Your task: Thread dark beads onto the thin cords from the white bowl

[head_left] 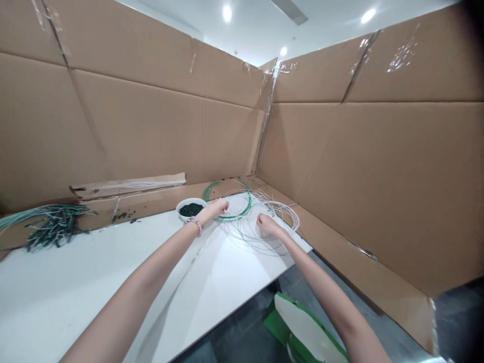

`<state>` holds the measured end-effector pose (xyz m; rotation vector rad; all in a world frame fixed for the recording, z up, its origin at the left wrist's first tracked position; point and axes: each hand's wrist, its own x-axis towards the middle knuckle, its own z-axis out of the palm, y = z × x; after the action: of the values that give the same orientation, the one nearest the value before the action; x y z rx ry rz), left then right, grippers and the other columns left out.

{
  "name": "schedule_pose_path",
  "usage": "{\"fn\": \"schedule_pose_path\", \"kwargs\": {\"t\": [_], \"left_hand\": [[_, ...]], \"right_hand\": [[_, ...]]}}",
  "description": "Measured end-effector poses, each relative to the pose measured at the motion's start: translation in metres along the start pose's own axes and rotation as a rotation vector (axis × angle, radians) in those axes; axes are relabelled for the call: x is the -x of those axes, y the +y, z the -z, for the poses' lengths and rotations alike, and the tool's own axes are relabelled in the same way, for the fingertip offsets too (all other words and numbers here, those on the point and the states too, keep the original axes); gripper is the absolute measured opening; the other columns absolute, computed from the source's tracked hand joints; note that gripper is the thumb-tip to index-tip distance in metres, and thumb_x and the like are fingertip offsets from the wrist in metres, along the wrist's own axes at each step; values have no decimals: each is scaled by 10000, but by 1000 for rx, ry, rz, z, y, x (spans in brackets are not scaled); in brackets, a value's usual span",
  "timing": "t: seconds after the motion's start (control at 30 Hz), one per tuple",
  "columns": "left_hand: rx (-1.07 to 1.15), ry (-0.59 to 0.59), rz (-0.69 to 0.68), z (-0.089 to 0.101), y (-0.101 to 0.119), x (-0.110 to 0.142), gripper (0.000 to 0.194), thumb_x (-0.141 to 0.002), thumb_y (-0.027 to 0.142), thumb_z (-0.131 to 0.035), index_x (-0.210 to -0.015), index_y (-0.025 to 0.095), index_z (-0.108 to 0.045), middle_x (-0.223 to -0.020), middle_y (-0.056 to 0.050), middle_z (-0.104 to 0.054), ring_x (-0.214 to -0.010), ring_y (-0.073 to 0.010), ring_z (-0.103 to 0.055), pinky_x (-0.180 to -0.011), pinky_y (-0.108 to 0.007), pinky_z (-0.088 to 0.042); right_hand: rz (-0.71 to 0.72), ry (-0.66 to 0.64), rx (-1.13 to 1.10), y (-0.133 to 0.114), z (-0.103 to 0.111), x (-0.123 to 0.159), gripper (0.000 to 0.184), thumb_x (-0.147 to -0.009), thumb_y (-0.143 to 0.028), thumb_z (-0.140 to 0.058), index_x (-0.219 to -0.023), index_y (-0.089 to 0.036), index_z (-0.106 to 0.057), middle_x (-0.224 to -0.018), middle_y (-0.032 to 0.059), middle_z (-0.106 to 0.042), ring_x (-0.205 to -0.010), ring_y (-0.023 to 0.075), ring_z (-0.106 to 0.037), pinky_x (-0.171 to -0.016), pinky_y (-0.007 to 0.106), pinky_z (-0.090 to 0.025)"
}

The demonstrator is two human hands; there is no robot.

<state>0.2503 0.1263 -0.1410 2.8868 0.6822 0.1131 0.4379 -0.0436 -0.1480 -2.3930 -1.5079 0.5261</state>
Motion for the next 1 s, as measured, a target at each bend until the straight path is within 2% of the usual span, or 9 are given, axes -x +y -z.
{"fn": "schedule_pose_path", "kwargs": {"t": [0.2, 0.27, 0.37, 0.53, 0.67, 0.77, 0.87, 1.0], "left_hand": [[-13, -22, -125, 31, 2, -15, 320, -913, 346, -559, -1159, 142, -571, -1155, -92, -601, -1006, -193, -609, -872, -402, -541], [-7, -16, -181, 43, 7, -19, 317, -913, 346, -559, -1153, 140, -573, -1142, -90, -605, -992, -190, -613, -863, -397, -544], [8, 35, -263, 61, 19, -20, 301, -916, 346, -554, -1136, 141, -582, -1131, -87, -611, -986, -185, -614, -864, -393, -544], [58, 202, -329, 81, 41, -19, 288, -917, 344, -554, -1109, 132, -590, -1092, -80, -620, -957, -177, -619, -842, -379, -548], [97, 362, -278, 88, 50, -20, 282, -918, 342, -554, -1096, 127, -590, -1057, -73, -625, -903, -162, -624, -796, -353, -557], [113, 529, -220, 85, 58, -14, 279, -916, 326, -555, -1114, 131, -580, -1116, -82, -604, -973, -182, -608, -848, -386, -542], [115, 677, -223, 70, 71, 9, 233, -923, 248, -516, -1116, 127, -566, -1174, -102, -568, -1090, -220, -560, -937, -433, -493], [96, 717, -360, 35, 87, 66, 207, -912, 186, -438, -1062, 150, -576, -1157, -128, -581, -1104, -232, -556, -952, -394, -477]], "right_hand": [[30, -125, -286, 2, 36, 0, 308, -921, -338, -572, -1162, -146, -571, -1126, 78, -613, -942, 181, -630, -797, 375, -555], [62, -121, -370, -2, 48, -2, 310, -920, -338, -574, -1163, -145, -571, -1128, 78, -612, -947, 183, -629, -799, 377, -555], [117, -45, -481, -19, 65, -9, 320, -923, -347, -567, -1173, -148, -566, -1143, 81, -607, -958, 187, -626, -806, 381, -551], [153, 44, -527, -58, 84, -16, 292, -921, -338, -570, -1141, -146, -583, -1126, 77, -616, -922, 170, -629, -768, 348, -556], [126, 1, -470, -79, 90, -9, 256, -922, -325, -574, -1094, -136, -596, -1033, 57, -635, -832, 141, -635, -702, 305, -560], [89, 32, -424, -90, 106, -10, 278, -923, -329, -572, -1125, -138, -583, -1065, 65, -628, -876, 158, -637, -742, 335, -563], [60, 151, -379, -104, 154, -19, 315, -921, -335, -572, -1173, -146, -567, -1144, 82, -608, -964, 189, -627, -813, 386, -552], [99, 403, -302, -130, 266, -23, 333, -920, -342, -572, -1190, -148, -559, -1172, 90, -597, -992, 199, -620, -834, 399, -545]]}}
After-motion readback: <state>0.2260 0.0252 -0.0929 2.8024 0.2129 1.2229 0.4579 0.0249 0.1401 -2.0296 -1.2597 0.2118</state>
